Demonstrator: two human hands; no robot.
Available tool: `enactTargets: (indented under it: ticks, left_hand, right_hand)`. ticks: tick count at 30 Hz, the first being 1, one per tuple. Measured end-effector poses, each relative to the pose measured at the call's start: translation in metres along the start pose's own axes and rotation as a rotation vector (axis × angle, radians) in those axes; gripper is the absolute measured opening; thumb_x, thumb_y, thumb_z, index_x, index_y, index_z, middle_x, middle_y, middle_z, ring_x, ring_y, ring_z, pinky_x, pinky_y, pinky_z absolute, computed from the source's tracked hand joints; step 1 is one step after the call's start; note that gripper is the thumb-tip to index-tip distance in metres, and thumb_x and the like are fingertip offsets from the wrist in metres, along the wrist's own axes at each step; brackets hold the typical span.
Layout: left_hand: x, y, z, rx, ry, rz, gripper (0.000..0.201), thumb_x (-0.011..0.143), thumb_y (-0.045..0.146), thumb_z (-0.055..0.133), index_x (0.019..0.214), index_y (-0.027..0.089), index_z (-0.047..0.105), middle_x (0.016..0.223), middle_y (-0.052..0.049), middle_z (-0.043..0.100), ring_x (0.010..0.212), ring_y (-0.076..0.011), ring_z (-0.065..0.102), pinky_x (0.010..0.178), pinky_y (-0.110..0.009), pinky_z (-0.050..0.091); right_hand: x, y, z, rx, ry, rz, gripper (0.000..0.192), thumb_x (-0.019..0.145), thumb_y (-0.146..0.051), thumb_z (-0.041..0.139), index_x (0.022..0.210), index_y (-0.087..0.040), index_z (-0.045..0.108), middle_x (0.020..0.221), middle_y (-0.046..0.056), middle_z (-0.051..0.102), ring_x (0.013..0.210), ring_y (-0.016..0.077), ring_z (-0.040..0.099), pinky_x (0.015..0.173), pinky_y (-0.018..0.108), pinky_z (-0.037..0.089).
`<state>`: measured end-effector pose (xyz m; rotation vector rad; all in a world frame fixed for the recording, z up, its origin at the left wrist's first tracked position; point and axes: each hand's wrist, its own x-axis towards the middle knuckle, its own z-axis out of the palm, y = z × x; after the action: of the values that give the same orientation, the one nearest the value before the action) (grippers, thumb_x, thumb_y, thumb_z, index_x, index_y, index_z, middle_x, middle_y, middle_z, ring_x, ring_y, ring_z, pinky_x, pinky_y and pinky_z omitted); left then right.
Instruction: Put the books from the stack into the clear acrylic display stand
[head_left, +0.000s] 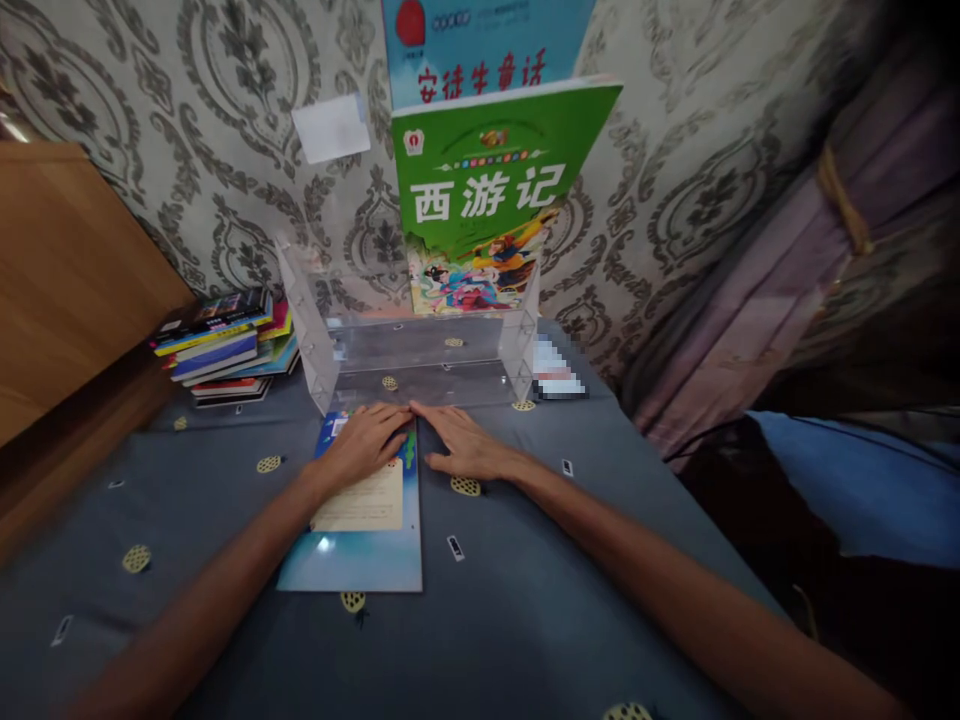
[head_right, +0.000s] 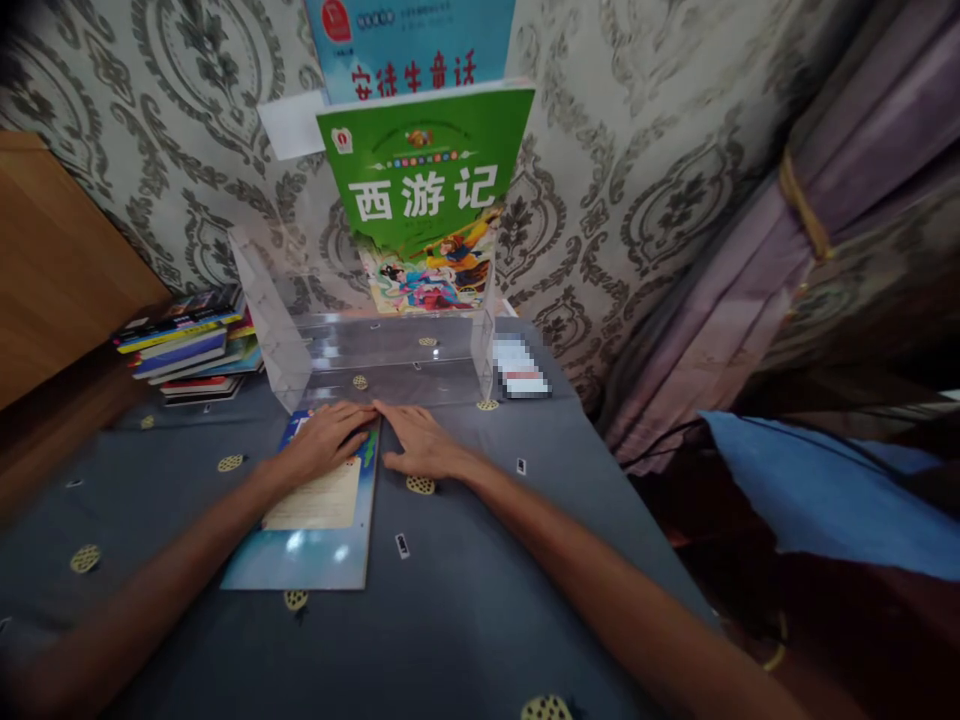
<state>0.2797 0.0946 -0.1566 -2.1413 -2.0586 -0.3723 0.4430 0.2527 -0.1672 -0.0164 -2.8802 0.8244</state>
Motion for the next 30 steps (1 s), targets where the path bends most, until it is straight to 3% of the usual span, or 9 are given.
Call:
enactTargets:
  ticks: [7,12,17,22,26,30]
  left_hand:
    - [-0.013,0.010,-0.001,0.016,0.000,0.009,0.038,0.101,0.033,0.044,0.133,0.018,0.057,0.138,-0.013,0.060,0.126,-0.0274,0.055,0.099,-0.048,0.043]
    - [-0.048,0.046,-0.014,-0.060,-0.039,0.075,0.042,0.101,0.038,0.046,0.137,0.018,0.053,0.139,-0.013,0.059,0.130,-0.0259,0.053,0.104,-0.048,0.041]
    - [-0.091,0.090,-0.026,-0.114,-0.080,0.097,0.050,0.098,0.040,0.052,0.143,0.018,0.047,0.140,-0.012,0.059,0.130,-0.0255,0.054,0.106,-0.047,0.043]
    - [-0.116,0.116,-0.032,-0.138,-0.106,0.053,0.053,0.098,0.033,0.052,0.148,0.022,0.039,0.144,-0.010,0.056,0.135,-0.0235,0.050,0.111,-0.046,0.041]
    - [-0.120,0.122,-0.038,-0.188,-0.087,0.041,0.047,0.097,0.029,0.052,0.143,0.022,0.047,0.142,-0.008,0.058,0.134,-0.0231,0.052,0.112,-0.047,0.042]
    - [-0.117,0.095,-0.045,-0.321,0.007,0.009,0.030,0.099,0.030,0.050,0.126,0.025,0.063,0.124,-0.007,0.070,0.119,-0.0193,0.063,0.103,-0.040,0.051]
  right_hand:
    - [0.000,-0.004,-0.001,-0.029,-0.009,0.026,0.068,0.092,-0.029,0.042,0.153,-0.003,0.025,0.154,0.022,0.040,0.141,0.0300,0.038,0.117,0.051,0.028]
    - [0.000,-0.005,0.004,-0.073,0.033,0.002,0.061,0.099,-0.039,0.035,0.152,-0.009,0.028,0.153,0.019,0.043,0.140,0.0300,0.040,0.113,0.052,0.032]
    - [-0.001,-0.010,0.007,-0.135,0.074,0.009,0.080,0.094,-0.065,0.042,0.152,-0.012,0.030,0.150,0.020,0.047,0.137,0.0326,0.044,0.112,0.051,0.033]
    - [0.000,-0.018,0.010,-0.204,0.080,-0.005,0.089,0.087,-0.073,0.049,0.153,-0.017,0.031,0.150,0.020,0.047,0.135,0.0365,0.046,0.109,0.055,0.035]
    - [0.002,-0.027,0.014,-0.266,0.100,0.012,0.080,0.090,-0.070,0.046,0.150,-0.016,0.038,0.150,0.019,0.047,0.136,0.0350,0.045,0.110,0.054,0.033]
    - [0.006,-0.036,0.017,-0.334,0.124,0.059,0.073,0.093,-0.066,0.042,0.145,-0.014,0.045,0.146,0.018,0.051,0.132,0.0343,0.048,0.110,0.052,0.033]
